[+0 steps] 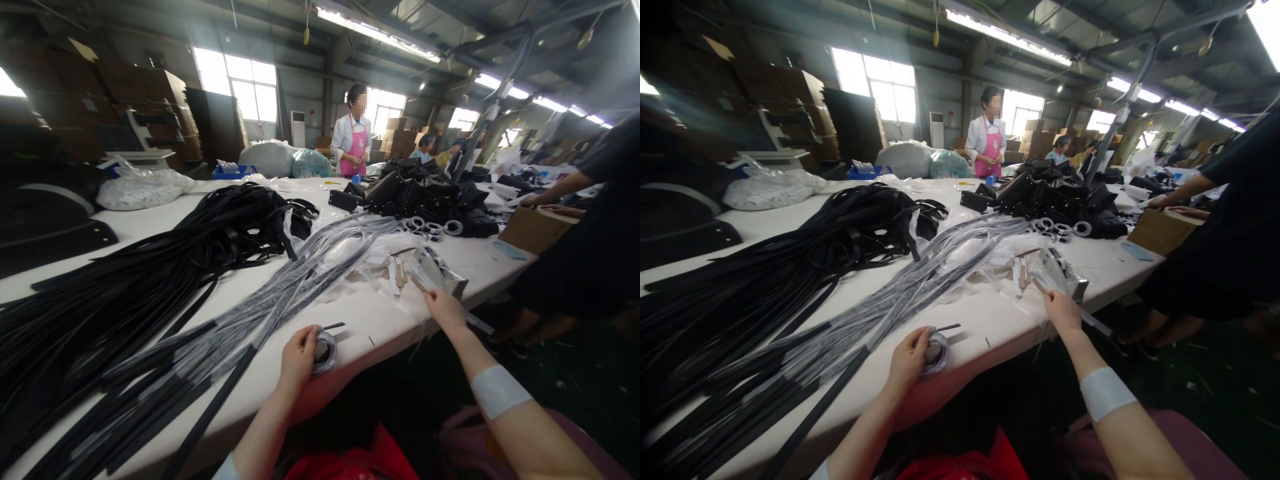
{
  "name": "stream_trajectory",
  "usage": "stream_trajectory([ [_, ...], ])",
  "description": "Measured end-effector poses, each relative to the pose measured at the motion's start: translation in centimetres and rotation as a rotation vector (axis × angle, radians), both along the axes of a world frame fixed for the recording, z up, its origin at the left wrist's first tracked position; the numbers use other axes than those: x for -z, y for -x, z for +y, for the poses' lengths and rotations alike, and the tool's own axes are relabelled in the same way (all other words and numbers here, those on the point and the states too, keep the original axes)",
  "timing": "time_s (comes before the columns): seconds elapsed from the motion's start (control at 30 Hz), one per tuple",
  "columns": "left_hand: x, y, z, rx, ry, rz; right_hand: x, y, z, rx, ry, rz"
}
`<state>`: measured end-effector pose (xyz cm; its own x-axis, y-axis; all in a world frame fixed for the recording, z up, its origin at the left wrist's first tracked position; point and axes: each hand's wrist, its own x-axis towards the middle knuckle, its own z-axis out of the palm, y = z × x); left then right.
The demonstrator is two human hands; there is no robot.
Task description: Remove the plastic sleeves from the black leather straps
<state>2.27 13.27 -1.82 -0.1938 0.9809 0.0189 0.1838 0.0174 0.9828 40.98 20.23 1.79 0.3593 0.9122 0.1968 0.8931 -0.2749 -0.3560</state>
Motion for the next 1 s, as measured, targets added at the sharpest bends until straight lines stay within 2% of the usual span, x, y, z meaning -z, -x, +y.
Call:
stream_trajectory([
  [0.07, -0.2, -0.1, 0.0, 0.000, 0.005, -0.027, -0.7, 1.0, -1.2, -0.013, -0.054, 0.037],
  [0.13, -0.5, -0.2, -0.1, -0.015, 0.013, -0.045, -1.2, 3.2, -3.0, -0.118, -0.126, 0.165],
  [0.23, -1.1, -0.8, -1.2, -0.032, 0.053, -0.074, -1.9, 8.3, -7.3, -0.365, -0.165, 0.562],
  [0.3, -1.5, -1.3, -2.8, -0.007, 0.121, -0.143, -2.5, 11.8, -10.9, -0.542, -0.040, 0.829],
  [0.37, -1.7, -1.8, -4.9, 0.037, 0.221, -0.287, -3.1, 14.5, -14.1, -0.693, 0.130, 1.003],
  [0.43, -1.5, -2.0, -7.5, 0.088, 0.334, -0.415, -3.4, 16.1, -16.4, -0.706, 0.190, 1.079],
  [0.53, -0.8, -1.8, -11.0, 0.134, 0.434, -0.396, -3.2, 17.1, -18.1, -0.606, 0.091, 0.996],
  [0.63, 0.2, -1.4, -13.2, 0.149, 0.437, -0.284, -2.9, 17.4, -19.0, -0.703, 0.011, 0.826],
  [0.83, 1.5, -1.4, -13.7, 0.196, 0.525, -0.277, -2.4, 18.7, -20.3, -0.925, -0.024, 0.572],
  [1.0, 1.6, -1.3, -13.6, 0.206, 0.537, -0.270, -0.3, 19.5, -20.7, -1.067, -0.036, 0.262],
])
